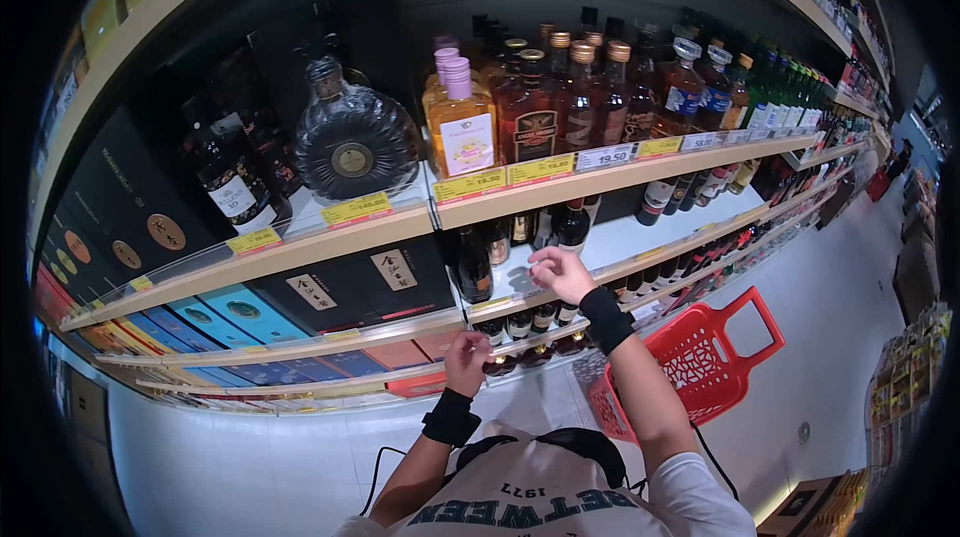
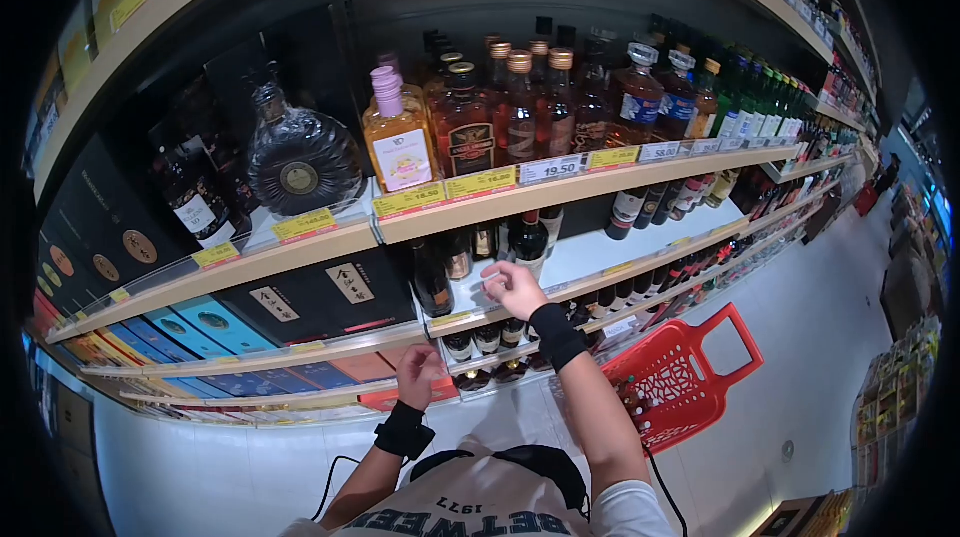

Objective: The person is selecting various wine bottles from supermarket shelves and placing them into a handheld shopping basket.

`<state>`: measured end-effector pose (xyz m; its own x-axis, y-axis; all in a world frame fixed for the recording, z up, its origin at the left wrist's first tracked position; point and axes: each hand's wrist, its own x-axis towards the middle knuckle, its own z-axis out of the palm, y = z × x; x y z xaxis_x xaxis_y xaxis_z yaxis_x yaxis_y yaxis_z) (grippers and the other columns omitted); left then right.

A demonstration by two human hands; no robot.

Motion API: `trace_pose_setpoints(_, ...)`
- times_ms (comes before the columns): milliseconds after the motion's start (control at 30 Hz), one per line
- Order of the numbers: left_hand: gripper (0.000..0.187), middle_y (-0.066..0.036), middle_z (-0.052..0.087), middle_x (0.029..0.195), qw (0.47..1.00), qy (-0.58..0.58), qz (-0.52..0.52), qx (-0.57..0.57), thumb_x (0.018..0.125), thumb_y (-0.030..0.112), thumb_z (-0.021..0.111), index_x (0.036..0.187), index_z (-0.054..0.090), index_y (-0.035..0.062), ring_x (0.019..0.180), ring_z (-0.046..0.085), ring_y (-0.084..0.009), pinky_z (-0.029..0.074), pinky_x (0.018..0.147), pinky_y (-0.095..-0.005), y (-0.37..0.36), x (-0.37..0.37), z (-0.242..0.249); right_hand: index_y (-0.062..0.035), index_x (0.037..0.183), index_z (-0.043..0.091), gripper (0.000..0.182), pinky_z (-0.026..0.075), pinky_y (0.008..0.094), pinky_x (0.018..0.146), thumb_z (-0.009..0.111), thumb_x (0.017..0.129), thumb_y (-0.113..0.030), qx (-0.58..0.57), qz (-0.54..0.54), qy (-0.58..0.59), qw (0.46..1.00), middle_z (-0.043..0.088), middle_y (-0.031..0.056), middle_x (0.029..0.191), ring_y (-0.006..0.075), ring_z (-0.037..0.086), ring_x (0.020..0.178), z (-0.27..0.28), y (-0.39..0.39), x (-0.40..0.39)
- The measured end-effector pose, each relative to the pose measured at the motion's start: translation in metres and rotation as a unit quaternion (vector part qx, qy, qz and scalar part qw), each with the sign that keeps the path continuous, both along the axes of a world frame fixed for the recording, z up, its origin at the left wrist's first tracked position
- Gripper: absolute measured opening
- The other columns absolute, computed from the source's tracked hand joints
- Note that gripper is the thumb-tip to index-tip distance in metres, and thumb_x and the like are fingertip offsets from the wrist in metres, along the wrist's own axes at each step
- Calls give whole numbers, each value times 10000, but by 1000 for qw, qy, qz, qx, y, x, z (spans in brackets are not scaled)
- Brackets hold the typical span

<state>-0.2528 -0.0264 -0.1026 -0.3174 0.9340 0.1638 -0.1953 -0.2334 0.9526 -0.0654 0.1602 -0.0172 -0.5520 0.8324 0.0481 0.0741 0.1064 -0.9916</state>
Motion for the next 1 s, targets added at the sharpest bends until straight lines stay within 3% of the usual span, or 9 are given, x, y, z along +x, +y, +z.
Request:
trace_pose_setpoints(67, 145, -13, 547, 690, 1000, -22, -2, 9, 965, 117, 544, 842, 537, 42, 543, 496, -62, 408, 471, -208, 1, 11, 1, 25, 1060, 592, 142, 525, 251, 667, 596, 924, -14, -45, -28, -12, 999, 641, 16, 810, 96, 643, 752, -21, -17, 40)
trace_pose_setpoints(200, 226, 19, 453, 619, 998, -12, -62, 16, 949, 96, 497, 727, 501, 54, 510, 383, -38, 275, 459, -204, 10, 40, -7, 13, 1004, 612, 104, 512, 249, 624, 593, 917, -42, -125, -106, -3, 986, 631, 22, 795, 99, 616, 687, -52, -68, 130)
trace_pose_setpoints(300, 232, 23, 469, 622, 986, -39, -153, -47, 957, 119, 492, 736, 519, 53, 517, 372, -36, 253, 472, -200, 15, 65, -9, 4, 977, 630, 106, 503, 257, 600, 616, 901, -68, -102, -197, -32, 975, 638, 28, 793, 103, 610, 682, -95, -105, 203)
trace_pose_setpoints(367, 242, 26, 484, 630, 977, -49, -189, -90, 969, 154, 498, 753, 536, 53, 523, 375, -34, 252, 476, -195, 17, 87, -19, -1, 978, 628, 115, 507, 255, 601, 627, 898, -83, -163, -250, -54, 953, 642, 28, 792, 105, 614, 685, -108, -135, 252)
trace_pose_setpoints(467, 240, 31, 503, 639, 971, 7, -217, -102, 977, 183, 527, 777, 559, 55, 533, 398, -29, 268, 478, -194, 14, 132, -8, -1, 976, 621, 100, 514, 254, 598, 602, 913, -76, -212, -326, -36, 921, 653, 47, 795, 119, 627, 676, -97, -182, 306)
trace_pose_setpoints(567, 67, 32, 522, 674, 971, 56, -220, -71, 923, 57, 609, 884, 555, 63, 566, 460, -28, 334, 503, -185, 11, 172, -13, -3, 973, 617, 92, 534, 268, 590, 588, 922, -74, -220, -382, -21, 897, 664, 66, 817, 142, 648, 665, -110, -222, 357)
trace_pose_setpoints(767, 239, 2, 567, 794, 954, 71, -284, -61, 813, -130, 553, 962, 493, 47, 662, 555, -56, 445, 586, -187, -9, 241, -26, -6, 984, 618, 99, 559, 289, 584, 588, 923, -79, -244, -435, 39, 866, 680, 72, 817, 159, 669, 664, -120, -282, 428)
trace_pose_setpoints(900, 259, -35, 610, 868, 954, 96, -278, -68, 794, -144, 555, 975, 516, 37, 847, 632, -121, 519, 723, -236, -31, 286, -21, -1, 1013, 618, 129, 563, 291, 589, 592, 922, -90, -233, -434, -3, 870, 682, 80, 830, 162, 675, 674, -130, -315, 467)
trace_pose_setpoints(1000, 226, -47, 623, 887, 950, 89, -294, -53, 811, -121, 565, 974, 523, 30, 808, 642, -124, 520, 743, -239, -45, 307, -27, -1, 1015, 617, 143, 569, 298, 598, 600, 922, -107, -262, -458, -7, 850, 687, 94, 852, 166, 678, 680, -142, -339, 489)
